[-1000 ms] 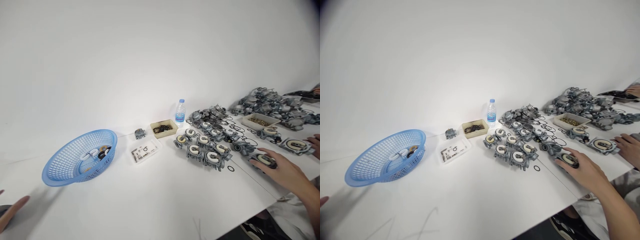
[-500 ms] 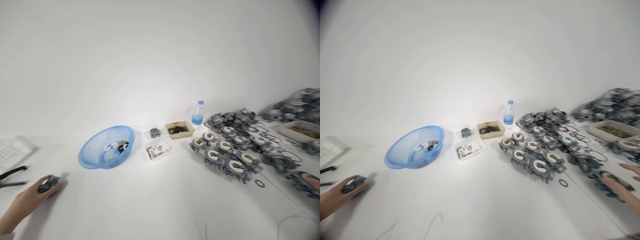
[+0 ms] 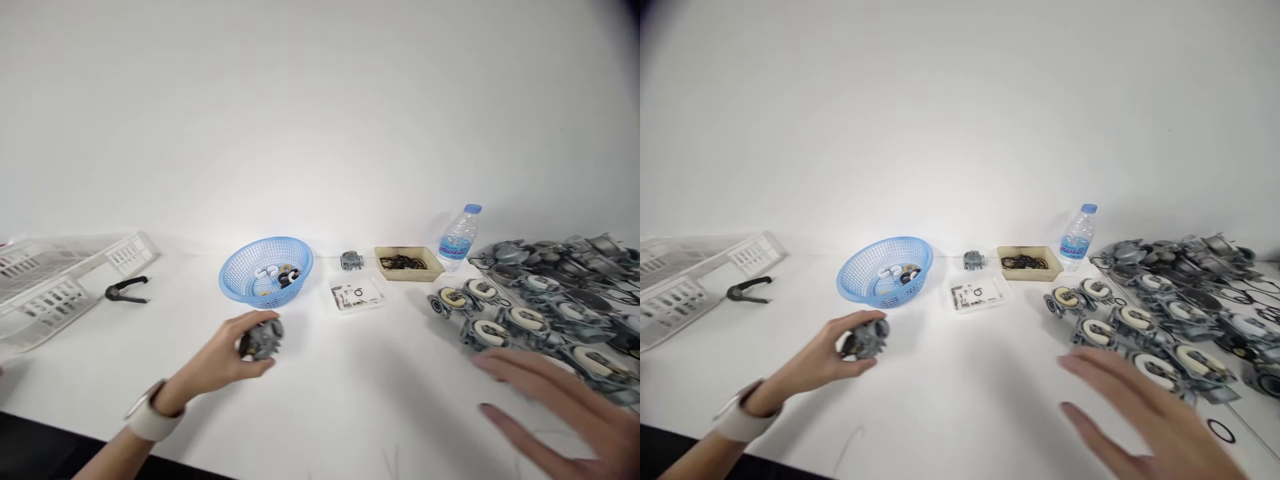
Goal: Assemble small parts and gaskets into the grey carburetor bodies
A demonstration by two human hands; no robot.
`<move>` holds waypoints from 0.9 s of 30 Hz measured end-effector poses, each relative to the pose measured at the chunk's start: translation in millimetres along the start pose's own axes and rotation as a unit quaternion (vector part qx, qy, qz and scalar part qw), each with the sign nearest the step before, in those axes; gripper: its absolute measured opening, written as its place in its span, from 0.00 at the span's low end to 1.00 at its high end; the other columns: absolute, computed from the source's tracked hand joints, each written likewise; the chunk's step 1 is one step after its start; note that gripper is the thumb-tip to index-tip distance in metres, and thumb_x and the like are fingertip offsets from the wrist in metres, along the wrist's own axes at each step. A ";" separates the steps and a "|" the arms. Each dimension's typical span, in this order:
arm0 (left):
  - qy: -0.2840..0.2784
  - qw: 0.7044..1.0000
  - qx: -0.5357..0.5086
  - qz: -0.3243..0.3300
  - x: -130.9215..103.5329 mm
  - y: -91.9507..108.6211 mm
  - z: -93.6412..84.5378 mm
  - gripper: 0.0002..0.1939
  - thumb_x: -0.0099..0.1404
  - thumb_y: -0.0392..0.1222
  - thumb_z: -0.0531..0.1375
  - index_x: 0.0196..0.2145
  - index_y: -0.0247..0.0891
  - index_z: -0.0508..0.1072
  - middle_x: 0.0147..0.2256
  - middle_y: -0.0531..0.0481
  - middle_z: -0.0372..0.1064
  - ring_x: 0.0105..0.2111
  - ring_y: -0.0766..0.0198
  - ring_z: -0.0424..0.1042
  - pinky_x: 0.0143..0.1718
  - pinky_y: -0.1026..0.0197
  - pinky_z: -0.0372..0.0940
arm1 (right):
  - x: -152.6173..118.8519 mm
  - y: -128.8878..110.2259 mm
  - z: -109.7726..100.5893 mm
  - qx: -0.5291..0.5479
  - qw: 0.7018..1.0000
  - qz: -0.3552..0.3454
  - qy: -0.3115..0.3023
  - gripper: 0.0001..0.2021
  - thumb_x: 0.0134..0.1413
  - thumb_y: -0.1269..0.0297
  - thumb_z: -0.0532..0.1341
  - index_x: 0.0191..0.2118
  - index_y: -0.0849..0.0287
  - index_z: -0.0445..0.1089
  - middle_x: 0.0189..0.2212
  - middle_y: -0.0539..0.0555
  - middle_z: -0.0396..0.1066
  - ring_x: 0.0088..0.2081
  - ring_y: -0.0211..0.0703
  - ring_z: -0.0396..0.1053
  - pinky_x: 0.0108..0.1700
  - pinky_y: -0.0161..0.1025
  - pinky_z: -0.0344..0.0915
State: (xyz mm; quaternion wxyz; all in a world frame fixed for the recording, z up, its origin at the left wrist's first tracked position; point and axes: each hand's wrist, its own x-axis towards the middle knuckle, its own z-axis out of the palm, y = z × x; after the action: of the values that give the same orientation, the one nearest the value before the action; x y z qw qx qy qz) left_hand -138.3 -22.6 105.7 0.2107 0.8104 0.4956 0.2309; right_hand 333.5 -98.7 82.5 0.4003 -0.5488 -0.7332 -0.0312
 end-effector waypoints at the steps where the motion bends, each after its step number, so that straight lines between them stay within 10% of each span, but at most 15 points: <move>1: -0.015 0.999 -0.044 0.008 7.9 15.6 13.3 0.33 0.58 0.45 0.68 0.61 0.46 0.67 0.56 0.45 0.71 0.52 0.51 0.72 0.54 0.54 0.67 | 9.3 -15.7 13.0 0.005 0.996 -0.055 -0.066 0.21 0.55 0.51 0.67 0.55 0.30 0.72 0.52 0.52 0.76 0.49 0.58 0.76 0.50 0.51 0.75; 7: -0.123 0.955 -0.269 0.006 55.2 61.8 79.3 0.42 0.53 0.40 0.72 0.62 0.48 0.60 0.44 0.49 0.71 0.36 0.61 0.71 0.38 0.59 0.68 | 58.0 -79.1 83.2 0.129 0.925 0.027 -0.357 0.41 0.53 0.52 0.69 0.70 0.36 0.51 0.63 0.53 0.63 0.50 0.53 0.74 0.48 0.48 0.75; 11: -0.307 0.813 -0.491 -0.069 75.1 56.1 96.6 0.34 0.60 0.41 0.68 0.61 0.46 0.59 0.36 0.52 0.72 0.30 0.65 0.72 0.29 0.65 0.65 | 54.5 -64.4 109.8 0.107 0.928 -0.046 -0.354 0.46 0.50 0.59 0.72 0.70 0.36 0.49 0.66 0.56 0.56 0.51 0.52 0.73 0.49 0.50 0.74; 15: -0.371 0.726 -0.567 -0.120 78.9 44.7 108.4 0.26 0.64 0.43 0.64 0.59 0.45 0.62 0.40 0.48 0.73 0.28 0.63 0.76 0.21 0.68 0.62 | 39.3 -50.3 125.1 0.095 0.941 -0.157 -0.286 0.38 0.52 0.61 0.71 0.67 0.45 0.58 0.62 0.59 0.62 0.52 0.54 0.72 0.50 0.50 0.73; 23: -0.398 0.715 -0.565 -0.105 74.6 38.7 107.7 0.23 0.69 0.48 0.63 0.58 0.46 0.62 0.41 0.46 0.75 0.29 0.62 0.77 0.26 0.64 0.69 | 39.2 -63.7 125.9 0.178 0.924 -0.055 -0.335 0.25 0.47 0.69 0.67 0.53 0.51 0.68 0.44 0.53 0.76 0.38 0.46 0.75 0.38 0.39 0.73; 27: -0.304 0.804 -0.500 -0.105 70.7 38.9 101.0 0.22 0.68 0.53 0.63 0.54 0.43 0.67 0.48 0.43 0.72 0.33 0.63 0.76 0.34 0.58 0.72 | 46.1 -64.3 122.6 0.215 0.895 0.076 -0.384 0.19 0.47 0.68 0.65 0.48 0.51 0.69 0.33 0.47 0.74 0.28 0.40 0.69 0.31 0.35 0.68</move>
State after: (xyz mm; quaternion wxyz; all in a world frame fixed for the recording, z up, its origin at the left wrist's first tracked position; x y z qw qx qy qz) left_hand -23.6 13.4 58.3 0.7495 0.5644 0.3037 0.1655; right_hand 208.8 -28.7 53.4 0.1975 -0.4722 -0.7749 0.3709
